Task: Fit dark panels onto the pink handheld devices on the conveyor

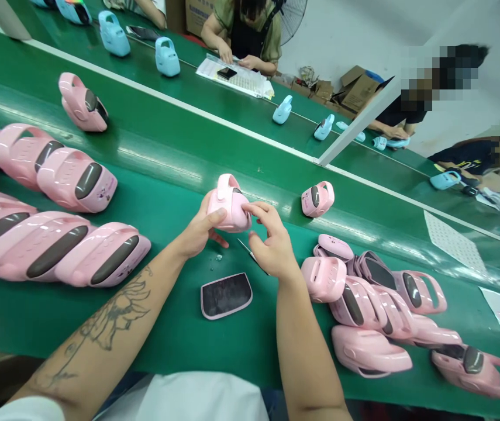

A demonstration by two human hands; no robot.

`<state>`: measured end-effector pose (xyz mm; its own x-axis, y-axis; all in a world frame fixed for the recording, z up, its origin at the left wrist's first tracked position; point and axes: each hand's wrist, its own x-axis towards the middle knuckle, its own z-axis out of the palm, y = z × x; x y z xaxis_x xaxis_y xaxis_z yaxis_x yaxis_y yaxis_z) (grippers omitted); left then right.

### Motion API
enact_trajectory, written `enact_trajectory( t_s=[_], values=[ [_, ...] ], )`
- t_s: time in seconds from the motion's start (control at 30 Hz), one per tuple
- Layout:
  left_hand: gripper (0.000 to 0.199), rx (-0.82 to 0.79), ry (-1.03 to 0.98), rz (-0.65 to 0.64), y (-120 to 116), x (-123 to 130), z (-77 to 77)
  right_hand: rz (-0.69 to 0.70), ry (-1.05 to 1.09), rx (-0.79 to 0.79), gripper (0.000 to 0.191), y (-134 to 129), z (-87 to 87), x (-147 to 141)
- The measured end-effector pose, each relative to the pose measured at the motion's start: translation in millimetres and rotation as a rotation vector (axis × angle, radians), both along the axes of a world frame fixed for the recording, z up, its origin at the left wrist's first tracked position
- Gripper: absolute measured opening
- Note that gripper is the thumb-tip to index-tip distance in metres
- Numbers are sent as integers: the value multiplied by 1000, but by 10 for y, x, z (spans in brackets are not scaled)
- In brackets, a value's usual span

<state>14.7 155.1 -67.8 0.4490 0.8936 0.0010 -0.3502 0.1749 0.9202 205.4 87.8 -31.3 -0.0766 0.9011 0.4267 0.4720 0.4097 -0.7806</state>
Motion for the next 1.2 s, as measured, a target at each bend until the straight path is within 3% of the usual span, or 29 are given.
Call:
enact_trajectory(
  t_s=[0.13, 0.33, 0.57, 0.7, 0.93, 1.2],
  values=[
    [96, 92, 21, -210, -11, -29, 40, -26, -40, 22, 61, -39, 61, 90],
    [82, 131, 6, -154, -4, 54, 47, 90, -97, -74, 83, -132, 159, 79],
    [62, -100, -42, -213, 57, -55, 35, 82, -350, 25, 120, -137, 63, -24],
    [64, -191, -59, -250, 37, -64, 72, 103, -449, 72, 139, -138, -34, -68],
    [82, -182, -91, -219, 14, -7, 64, 53, -483, 61, 137, -181, -106, -11],
    [86, -193, -22, -177, -16, 12, 105, 46, -516, 28, 133, -240, -36, 8]
  ],
)
